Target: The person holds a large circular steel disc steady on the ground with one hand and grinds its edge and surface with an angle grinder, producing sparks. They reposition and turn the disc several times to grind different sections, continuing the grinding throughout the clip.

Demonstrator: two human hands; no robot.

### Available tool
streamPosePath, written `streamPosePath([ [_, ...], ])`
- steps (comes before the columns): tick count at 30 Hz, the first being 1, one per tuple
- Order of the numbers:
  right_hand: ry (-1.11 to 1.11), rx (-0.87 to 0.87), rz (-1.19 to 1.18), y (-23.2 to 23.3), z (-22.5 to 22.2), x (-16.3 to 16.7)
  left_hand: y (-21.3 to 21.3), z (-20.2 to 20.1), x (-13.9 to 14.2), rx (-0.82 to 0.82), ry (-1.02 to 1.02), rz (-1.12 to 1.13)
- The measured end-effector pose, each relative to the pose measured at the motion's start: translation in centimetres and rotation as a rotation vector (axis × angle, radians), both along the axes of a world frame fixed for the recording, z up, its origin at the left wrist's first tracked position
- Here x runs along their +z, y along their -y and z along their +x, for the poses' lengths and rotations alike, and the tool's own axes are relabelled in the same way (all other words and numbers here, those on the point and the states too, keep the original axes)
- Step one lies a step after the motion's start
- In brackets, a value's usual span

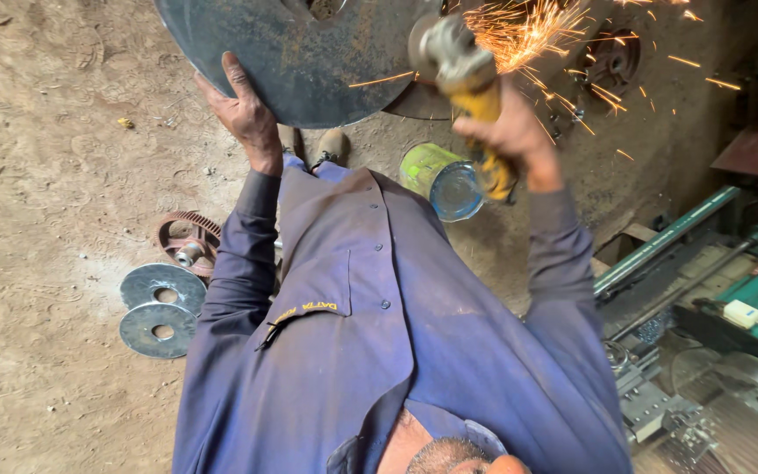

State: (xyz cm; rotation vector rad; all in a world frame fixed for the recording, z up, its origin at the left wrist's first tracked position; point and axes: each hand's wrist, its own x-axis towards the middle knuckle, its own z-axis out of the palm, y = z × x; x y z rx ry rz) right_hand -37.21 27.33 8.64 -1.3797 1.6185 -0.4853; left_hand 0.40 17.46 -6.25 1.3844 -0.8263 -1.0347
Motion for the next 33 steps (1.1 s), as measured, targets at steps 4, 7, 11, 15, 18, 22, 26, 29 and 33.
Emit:
streamPosePath([
  [4, 0.099, -0.038, 0.075, -3.7, 5.4, 0.5, 0.0, 0.3, -0.2, -0.004, -0.006, -0.011],
  [7, 0.098, -0.103, 0.144, -5.1, 9.0, 0.9, 0.0, 0.4, -0.2, -0.005, -0.020, 0.000],
  [11, 0.004, -0.151, 0.216, -5.7, 10.6, 1.5, 0.0, 0.4, 0.0, -0.012, -0.083, 0.023],
  [15, 0.138, -0.159, 0.149, -5.3, 8.4, 1.3, -0.1, 0.4, -0.7, -0.025, -0.034, 0.046],
  [18, 0.148, -0.108, 0.078, -3.2, 3.9, 0.4, -0.1, 0.1, -1.7, -0.018, 0.037, 0.045],
  [22, 0.116, -0.190, 0.131, 0.2, -0.7, -0.7, 0.0, -0.5, -2.2, 0.001, 0.110, 0.056],
  [26, 0.026, -0.051, -0.021, 0.8, -0.9, -0.9, 0.1, -0.9, -1.1, -0.031, 0.099, 0.052],
  [29, 0.105, -0.030, 0.015, -1.2, 1.8, -0.5, 0.1, -0.8, -0.3, -0.056, 0.010, 0.027],
  [33, 0.213, -0.090, 0.113, -4.5, 7.4, 0.1, 0.4, -0.4, 1.0, -0.049, -0.039, 0.062],
])
